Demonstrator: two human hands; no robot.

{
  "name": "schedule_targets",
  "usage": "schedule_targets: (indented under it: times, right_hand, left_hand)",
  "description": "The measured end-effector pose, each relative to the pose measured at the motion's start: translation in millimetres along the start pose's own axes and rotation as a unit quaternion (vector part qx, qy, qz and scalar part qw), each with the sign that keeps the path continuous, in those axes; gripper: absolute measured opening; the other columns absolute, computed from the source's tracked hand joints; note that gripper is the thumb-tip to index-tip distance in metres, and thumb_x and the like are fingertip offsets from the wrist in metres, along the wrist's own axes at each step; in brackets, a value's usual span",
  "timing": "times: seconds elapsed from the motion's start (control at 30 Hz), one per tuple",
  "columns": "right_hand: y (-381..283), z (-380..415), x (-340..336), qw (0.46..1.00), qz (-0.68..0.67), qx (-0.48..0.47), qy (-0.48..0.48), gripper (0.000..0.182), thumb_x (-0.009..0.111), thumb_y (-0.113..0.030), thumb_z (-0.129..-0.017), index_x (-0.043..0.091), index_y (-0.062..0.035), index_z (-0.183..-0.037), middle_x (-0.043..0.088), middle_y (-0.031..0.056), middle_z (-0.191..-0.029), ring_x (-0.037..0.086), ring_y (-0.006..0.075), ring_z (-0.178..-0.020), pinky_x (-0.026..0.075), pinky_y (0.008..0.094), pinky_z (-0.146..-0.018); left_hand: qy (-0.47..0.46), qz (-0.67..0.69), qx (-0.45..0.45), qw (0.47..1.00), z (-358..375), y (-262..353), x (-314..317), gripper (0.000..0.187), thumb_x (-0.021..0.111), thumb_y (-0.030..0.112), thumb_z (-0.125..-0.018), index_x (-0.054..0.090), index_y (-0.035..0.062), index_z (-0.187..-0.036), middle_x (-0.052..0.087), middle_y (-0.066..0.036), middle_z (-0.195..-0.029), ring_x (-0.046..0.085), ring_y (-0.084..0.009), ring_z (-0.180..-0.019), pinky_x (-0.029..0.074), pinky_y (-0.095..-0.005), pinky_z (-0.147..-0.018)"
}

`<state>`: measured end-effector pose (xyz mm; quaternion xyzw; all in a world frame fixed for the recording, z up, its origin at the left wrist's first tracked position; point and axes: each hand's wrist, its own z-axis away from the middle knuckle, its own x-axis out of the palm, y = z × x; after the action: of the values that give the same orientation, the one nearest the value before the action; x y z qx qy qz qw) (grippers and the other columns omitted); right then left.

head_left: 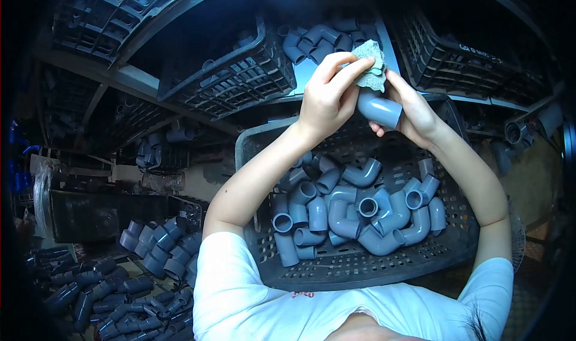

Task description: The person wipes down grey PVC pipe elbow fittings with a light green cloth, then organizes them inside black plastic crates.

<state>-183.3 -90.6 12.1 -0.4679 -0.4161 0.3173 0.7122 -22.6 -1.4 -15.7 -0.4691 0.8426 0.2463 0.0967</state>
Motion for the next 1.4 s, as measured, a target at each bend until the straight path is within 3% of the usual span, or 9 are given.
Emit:
schedule_targets:
  times: [0.17,0.23,0.47,0.6,0.7,0.87,1.03,1.23,1.4]
  right_hand:
    - [-8.8,-5.9,-7.1,0.999,-0.053,0.006,0.0,0.056,0.024,-0.054,-0.105,0.055,-0.0087,-0.112,0.062,0.005,-0.08,0.062,0.0119,-0.06,0.051,0.0231,-0.049]
    - [-5.4,-8.2,-12.3,0.998,0.049,-0.001,-0.025,0.058,0.023,-0.056,-0.104,0.055,-0.009,-0.11,0.062,0.0041,-0.077,0.062,0.0116,-0.057,0.049,0.0221,-0.047]
    - [-3.7,-22.2,-6.1,0.974,-0.048,-0.097,0.199,0.06,0.03,-0.062,-0.102,0.062,-0.0113,-0.105,0.064,0.0015,-0.084,0.066,0.0095,-0.076,0.051,0.0256,-0.06]
    - [7.6,-14.1,-5.2,0.992,0.034,-0.02,0.119,0.061,0.032,-0.063,-0.101,0.06,-0.0093,-0.107,0.064,0.0043,-0.086,0.066,0.0125,-0.073,0.052,0.0278,-0.057]
    - [5.6,-17.7,-3.4,0.993,0.052,-0.073,0.071,0.062,0.029,-0.06,-0.103,0.059,-0.0064,-0.109,0.065,0.0057,-0.084,0.065,0.0142,-0.061,0.053,0.0259,-0.052]
    - [8.4,-25.8,-17.7,0.988,-0.059,-0.09,0.11,0.055,0.03,-0.056,-0.104,0.06,-0.0112,-0.115,0.065,0.0032,-0.101,0.064,0.0109,-0.093,0.052,0.0293,-0.085]
    - [7.0,-15.5,14.1,0.985,-0.116,-0.087,0.091,0.052,0.026,-0.049,-0.107,0.048,-0.0108,-0.135,0.053,0.0045,-0.128,0.054,0.0137,-0.117,0.048,0.0345,-0.095]
    - [14.2,-31.5,-20.4,0.988,-0.119,-0.092,0.036,0.051,0.028,-0.054,-0.105,0.057,-0.0134,-0.118,0.061,0.0029,-0.112,0.056,0.0117,-0.112,0.044,0.0366,-0.099]
    - [9.8,-17.8,9.0,0.977,-0.197,-0.07,0.046,0.053,0.029,-0.05,-0.106,0.047,-0.0099,-0.136,0.055,0.005,-0.126,0.051,0.0158,-0.12,0.038,0.037,-0.106]
  left_hand:
    - [0.007,-0.02,0.075,0.997,1.0,3.0,-2.0,0.05,0.062,-0.012,-0.068,0.065,0.0012,-0.116,0.061,-0.016,-0.105,0.062,-0.0341,-0.095,0.052,-0.0381,-0.084]
    - [0.004,-0.02,0.035,0.999,-6.1,7.1,-3.8,0.051,0.062,-0.011,-0.069,0.064,0.001,-0.118,0.061,-0.017,-0.105,0.061,-0.0344,-0.096,0.052,-0.0386,-0.084]
    - [-0.079,0.011,0.058,0.995,4.1,14.0,5.3,0.045,0.066,-0.003,-0.067,0.064,0.0014,-0.111,0.062,-0.016,-0.097,0.064,-0.0322,-0.084,0.054,-0.0366,-0.074]
    - [-0.043,-0.038,0.091,0.994,-5.8,8.7,4.2,0.051,0.068,-0.004,-0.064,0.065,0.0017,-0.115,0.062,-0.015,-0.099,0.063,-0.0309,-0.086,0.053,-0.0354,-0.074]
    - [0.005,-0.068,0.051,0.996,-7.7,-2.6,-0.4,0.053,0.073,0.0,-0.066,0.063,0.0007,-0.119,0.061,-0.014,-0.099,0.061,-0.0311,-0.086,0.052,-0.0374,-0.077]
    - [-0.058,-0.06,0.103,0.991,10.9,12.1,14.1,0.058,0.071,-0.005,-0.063,0.065,0.005,-0.12,0.06,-0.014,-0.101,0.062,-0.0301,-0.088,0.054,-0.0364,-0.076]
    - [0.013,-0.111,0.049,0.992,-5.2,-6.6,6.9,0.053,0.065,-0.009,-0.066,0.065,0.0033,-0.118,0.059,-0.016,-0.101,0.062,-0.0312,-0.087,0.053,-0.0371,-0.076]
    - [-0.057,-0.047,0.091,0.993,10.8,11.3,19.9,0.05,0.062,-0.011,-0.067,0.065,0.0007,-0.115,0.059,-0.016,-0.098,0.062,-0.0318,-0.087,0.054,-0.0374,-0.076]
    - [-0.019,-0.087,0.011,0.996,-2.2,-8.8,5.6,0.05,0.058,-0.012,-0.068,0.063,0.0005,-0.117,0.059,-0.017,-0.101,0.062,-0.0329,-0.089,0.053,-0.0382,-0.077]
